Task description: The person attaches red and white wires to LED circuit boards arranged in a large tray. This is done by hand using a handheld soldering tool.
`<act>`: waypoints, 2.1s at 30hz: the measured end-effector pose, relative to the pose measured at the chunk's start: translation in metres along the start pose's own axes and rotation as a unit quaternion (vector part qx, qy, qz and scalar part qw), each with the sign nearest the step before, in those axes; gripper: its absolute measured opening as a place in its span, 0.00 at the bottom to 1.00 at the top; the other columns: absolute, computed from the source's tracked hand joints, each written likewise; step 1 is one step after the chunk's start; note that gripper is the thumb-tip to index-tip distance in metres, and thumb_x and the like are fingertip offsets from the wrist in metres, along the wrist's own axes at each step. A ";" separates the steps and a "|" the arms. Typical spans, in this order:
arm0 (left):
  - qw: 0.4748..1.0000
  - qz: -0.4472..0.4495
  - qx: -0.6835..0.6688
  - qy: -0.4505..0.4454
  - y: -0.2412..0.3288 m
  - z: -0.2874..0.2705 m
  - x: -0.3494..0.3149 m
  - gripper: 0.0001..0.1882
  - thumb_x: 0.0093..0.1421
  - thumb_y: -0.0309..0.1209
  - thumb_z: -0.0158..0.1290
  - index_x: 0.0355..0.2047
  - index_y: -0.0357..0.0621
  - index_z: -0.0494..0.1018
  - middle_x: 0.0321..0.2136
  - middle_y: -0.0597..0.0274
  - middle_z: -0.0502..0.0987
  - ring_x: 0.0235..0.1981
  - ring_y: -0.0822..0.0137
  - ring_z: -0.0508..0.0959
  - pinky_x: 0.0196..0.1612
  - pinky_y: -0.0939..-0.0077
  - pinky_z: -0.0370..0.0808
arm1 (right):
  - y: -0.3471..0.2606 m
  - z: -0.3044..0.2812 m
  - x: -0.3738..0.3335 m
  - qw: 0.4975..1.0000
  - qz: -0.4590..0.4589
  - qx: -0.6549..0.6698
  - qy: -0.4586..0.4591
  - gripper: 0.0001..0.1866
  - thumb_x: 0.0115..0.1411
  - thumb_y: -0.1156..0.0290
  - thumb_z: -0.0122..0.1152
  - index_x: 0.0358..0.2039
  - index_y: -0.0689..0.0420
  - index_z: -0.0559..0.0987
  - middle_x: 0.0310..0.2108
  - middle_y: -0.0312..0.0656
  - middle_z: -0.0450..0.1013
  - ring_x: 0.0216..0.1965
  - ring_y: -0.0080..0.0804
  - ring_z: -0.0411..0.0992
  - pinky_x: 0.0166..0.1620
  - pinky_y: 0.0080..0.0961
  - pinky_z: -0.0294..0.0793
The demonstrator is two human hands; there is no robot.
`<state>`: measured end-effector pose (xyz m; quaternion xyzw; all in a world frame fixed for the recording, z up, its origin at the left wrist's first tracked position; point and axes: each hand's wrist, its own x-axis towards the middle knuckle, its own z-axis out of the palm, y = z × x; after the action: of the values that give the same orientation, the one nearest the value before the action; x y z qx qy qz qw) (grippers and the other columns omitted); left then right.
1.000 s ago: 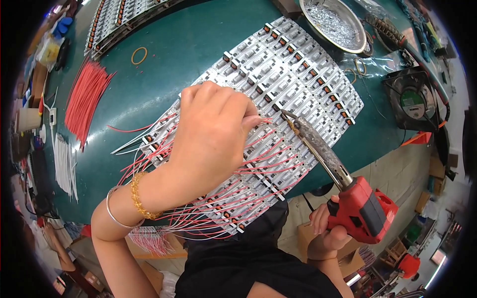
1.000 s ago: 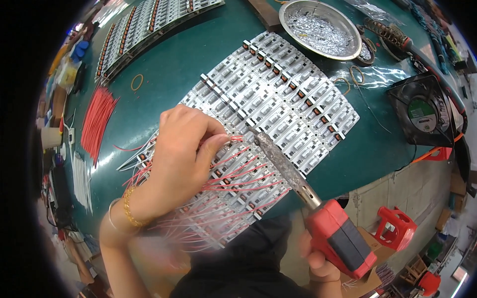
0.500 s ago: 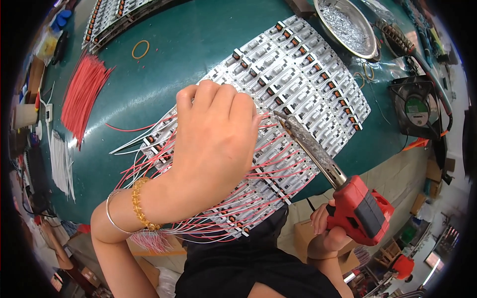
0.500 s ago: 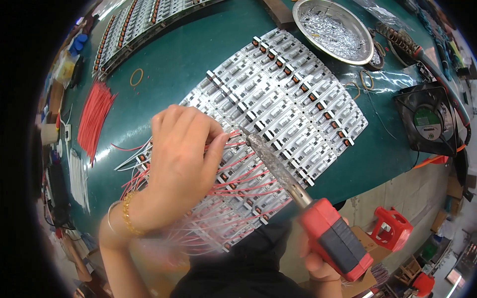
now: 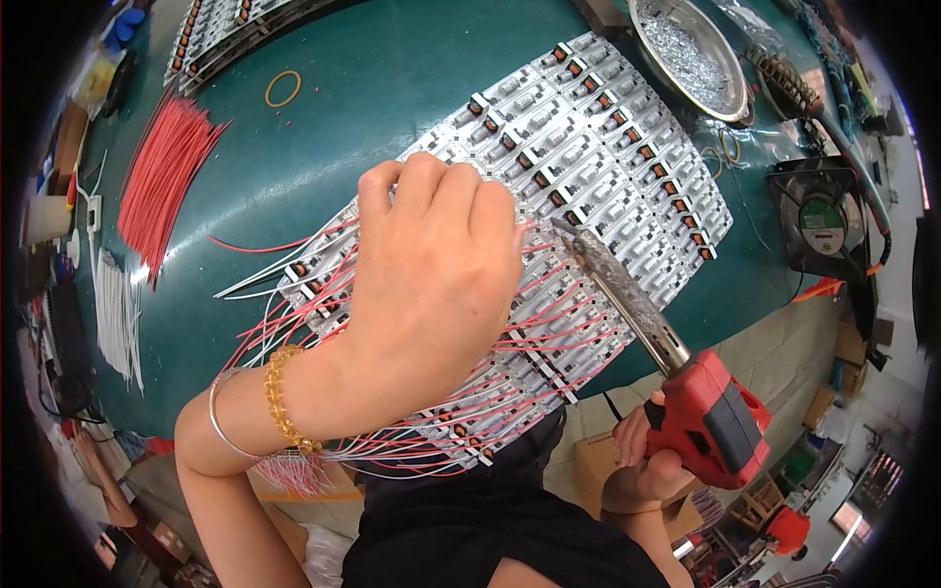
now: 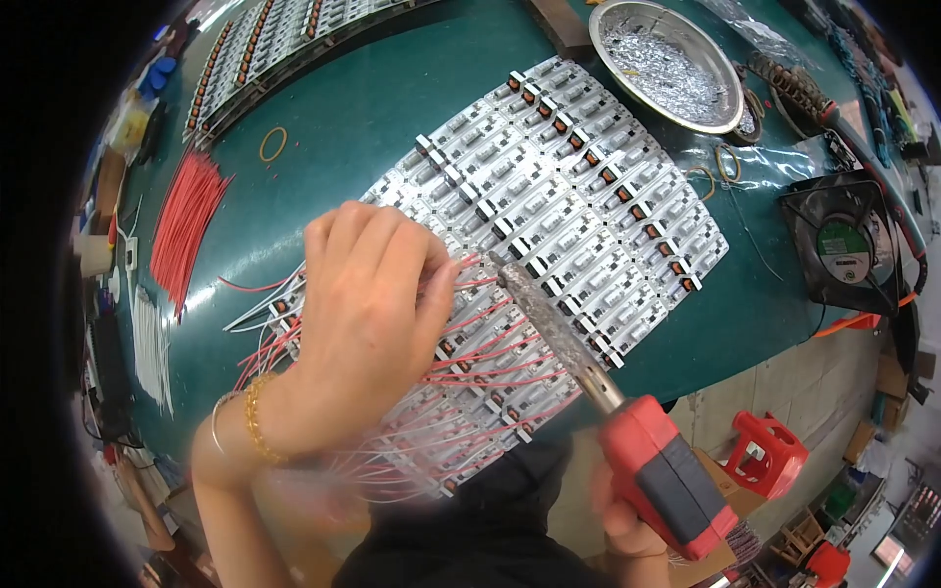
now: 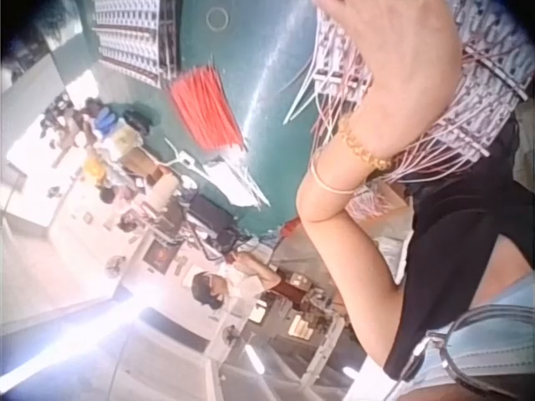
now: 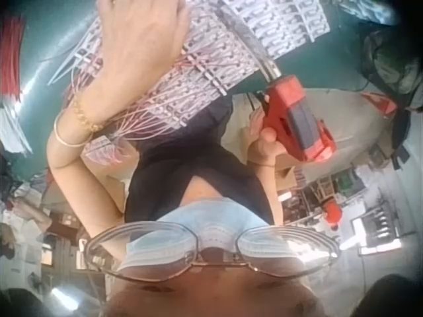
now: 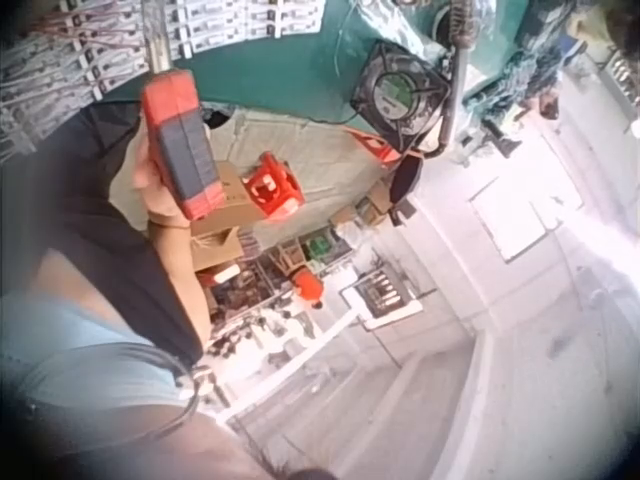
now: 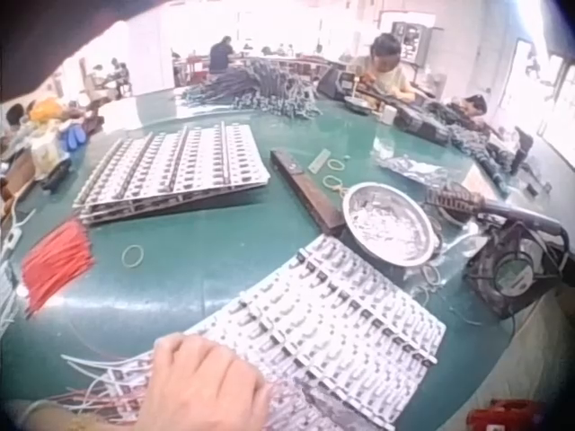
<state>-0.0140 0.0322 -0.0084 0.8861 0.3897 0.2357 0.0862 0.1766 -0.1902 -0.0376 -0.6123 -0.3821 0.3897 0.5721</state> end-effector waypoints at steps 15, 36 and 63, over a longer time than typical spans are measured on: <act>1.000 0.000 -0.002 0.005 0.000 0.001 0.000 0.08 0.50 0.23 0.58 0.26 0.43 0.69 0.26 0.60 0.69 0.34 0.56 0.69 0.42 0.61 0.62 | -0.015 0.017 0.014 0.998 0.035 0.034 -0.030 0.48 0.53 0.37 0.60 0.57 0.69 0.64 0.09 0.30 0.61 0.10 0.21 0.60 0.18 0.18 0.61; 0.992 -0.040 -0.116 -0.006 -0.019 -0.002 0.007 0.06 0.50 0.21 0.58 0.24 0.39 0.70 0.29 0.60 0.72 0.33 0.59 0.69 0.38 0.67 0.66 | 0.009 -0.008 0.002 0.994 0.055 -0.088 0.018 0.34 0.41 0.43 0.75 0.40 0.57 0.78 0.34 0.35 0.75 0.30 0.29 0.71 0.33 0.25 0.67; 0.985 -0.052 0.160 0.038 -0.074 -0.051 -0.007 0.13 0.51 0.30 0.59 0.38 0.44 0.72 0.36 0.56 0.72 0.42 0.55 0.71 0.45 0.61 0.65 | -0.001 0.017 0.024 0.989 -0.131 0.065 0.014 0.40 0.62 0.45 0.54 0.56 0.72 0.60 0.09 0.33 0.59 0.08 0.21 0.57 0.16 0.18 0.62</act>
<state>-0.0910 0.0760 0.0088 0.8572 0.4712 0.1992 -0.0597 0.1709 -0.1611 -0.0380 -0.5234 -0.4249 0.3266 0.6624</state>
